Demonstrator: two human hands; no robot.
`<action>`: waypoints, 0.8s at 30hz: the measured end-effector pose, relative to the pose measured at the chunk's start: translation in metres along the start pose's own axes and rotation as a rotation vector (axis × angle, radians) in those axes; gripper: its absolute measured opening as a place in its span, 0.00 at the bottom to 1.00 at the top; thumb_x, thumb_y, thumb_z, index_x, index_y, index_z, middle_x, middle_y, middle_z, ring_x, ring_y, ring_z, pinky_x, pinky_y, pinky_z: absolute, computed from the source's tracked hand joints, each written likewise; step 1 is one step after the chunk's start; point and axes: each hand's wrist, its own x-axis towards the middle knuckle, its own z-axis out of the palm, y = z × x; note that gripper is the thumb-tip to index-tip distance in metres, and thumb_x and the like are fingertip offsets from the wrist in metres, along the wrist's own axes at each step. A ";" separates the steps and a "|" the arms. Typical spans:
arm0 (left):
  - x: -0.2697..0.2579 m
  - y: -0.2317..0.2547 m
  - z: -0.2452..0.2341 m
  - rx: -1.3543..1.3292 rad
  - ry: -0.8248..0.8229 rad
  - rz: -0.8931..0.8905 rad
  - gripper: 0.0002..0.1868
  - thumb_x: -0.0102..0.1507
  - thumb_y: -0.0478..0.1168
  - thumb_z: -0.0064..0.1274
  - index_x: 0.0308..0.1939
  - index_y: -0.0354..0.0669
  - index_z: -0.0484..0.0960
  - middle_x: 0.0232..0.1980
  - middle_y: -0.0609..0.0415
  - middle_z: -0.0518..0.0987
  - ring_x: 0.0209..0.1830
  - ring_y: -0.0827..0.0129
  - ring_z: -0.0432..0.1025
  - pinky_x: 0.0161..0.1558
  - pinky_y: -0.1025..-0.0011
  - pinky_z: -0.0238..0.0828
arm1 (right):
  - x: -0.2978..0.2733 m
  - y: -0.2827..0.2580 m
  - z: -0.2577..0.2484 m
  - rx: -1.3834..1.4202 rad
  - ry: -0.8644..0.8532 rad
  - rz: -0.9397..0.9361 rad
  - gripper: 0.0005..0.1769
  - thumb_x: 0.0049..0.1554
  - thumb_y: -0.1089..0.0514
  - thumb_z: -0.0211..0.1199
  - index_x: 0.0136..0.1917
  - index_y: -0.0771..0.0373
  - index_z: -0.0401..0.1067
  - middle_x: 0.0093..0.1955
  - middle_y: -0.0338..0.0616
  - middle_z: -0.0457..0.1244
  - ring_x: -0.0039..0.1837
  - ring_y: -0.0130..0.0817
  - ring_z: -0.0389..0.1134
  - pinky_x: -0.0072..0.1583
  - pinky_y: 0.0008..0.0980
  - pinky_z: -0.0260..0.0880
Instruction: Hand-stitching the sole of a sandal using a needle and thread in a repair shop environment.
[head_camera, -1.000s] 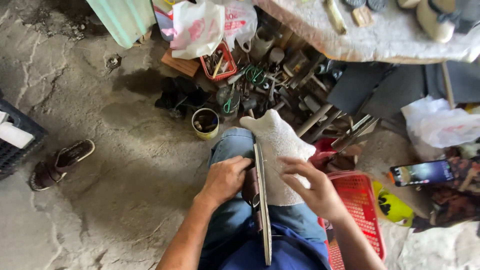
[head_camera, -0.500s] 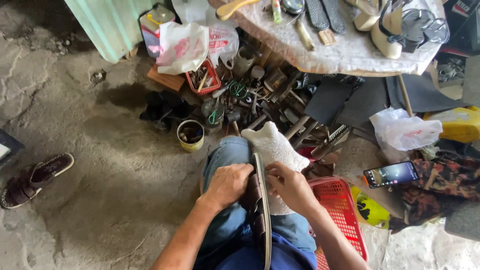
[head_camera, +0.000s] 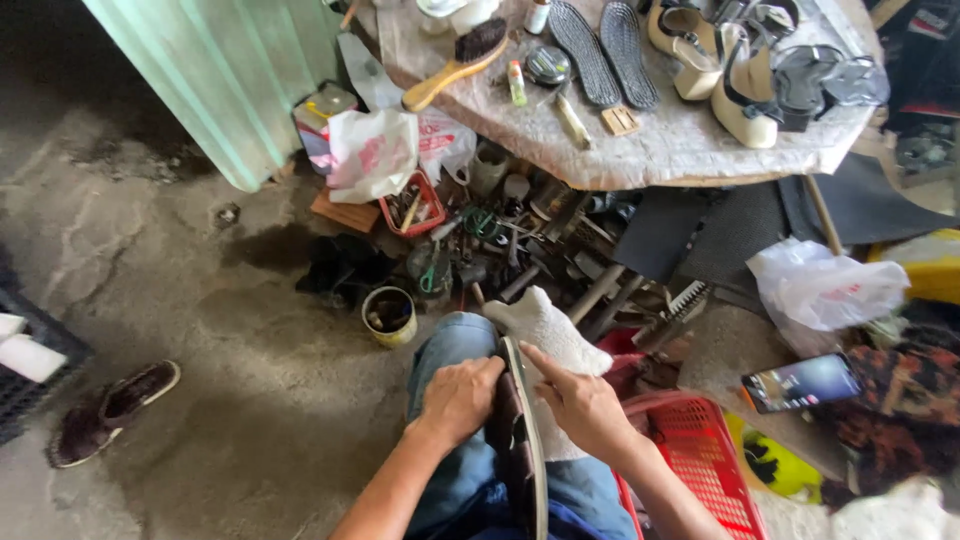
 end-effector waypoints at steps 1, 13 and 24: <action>0.005 -0.002 0.005 0.029 -0.062 -0.050 0.10 0.67 0.37 0.33 0.45 0.48 0.72 0.40 0.47 0.81 0.38 0.43 0.77 0.36 0.44 0.70 | 0.003 0.006 0.005 -0.071 0.060 -0.111 0.35 0.62 0.51 0.54 0.80 0.32 0.53 0.48 0.36 0.74 0.41 0.49 0.72 0.45 0.45 0.68; 0.021 0.034 -0.041 -0.060 -0.387 -0.185 0.19 0.69 0.52 0.34 0.43 0.42 0.74 0.49 0.42 0.83 0.45 0.39 0.77 0.38 0.42 0.68 | 0.016 0.022 0.002 -0.412 -0.391 0.288 0.45 0.53 0.27 0.48 0.77 -0.02 0.31 0.69 0.08 0.63 0.60 0.30 0.78 0.56 0.33 0.77; -0.005 0.048 -0.110 -0.019 -0.510 -0.635 0.49 0.57 0.77 0.30 0.58 0.42 0.82 0.55 0.37 0.82 0.54 0.35 0.75 0.50 0.47 0.74 | 0.020 0.024 0.021 -0.531 -0.048 0.003 0.47 0.49 0.47 0.57 0.75 0.06 0.45 0.81 0.16 0.47 0.41 0.34 0.81 0.35 0.43 0.79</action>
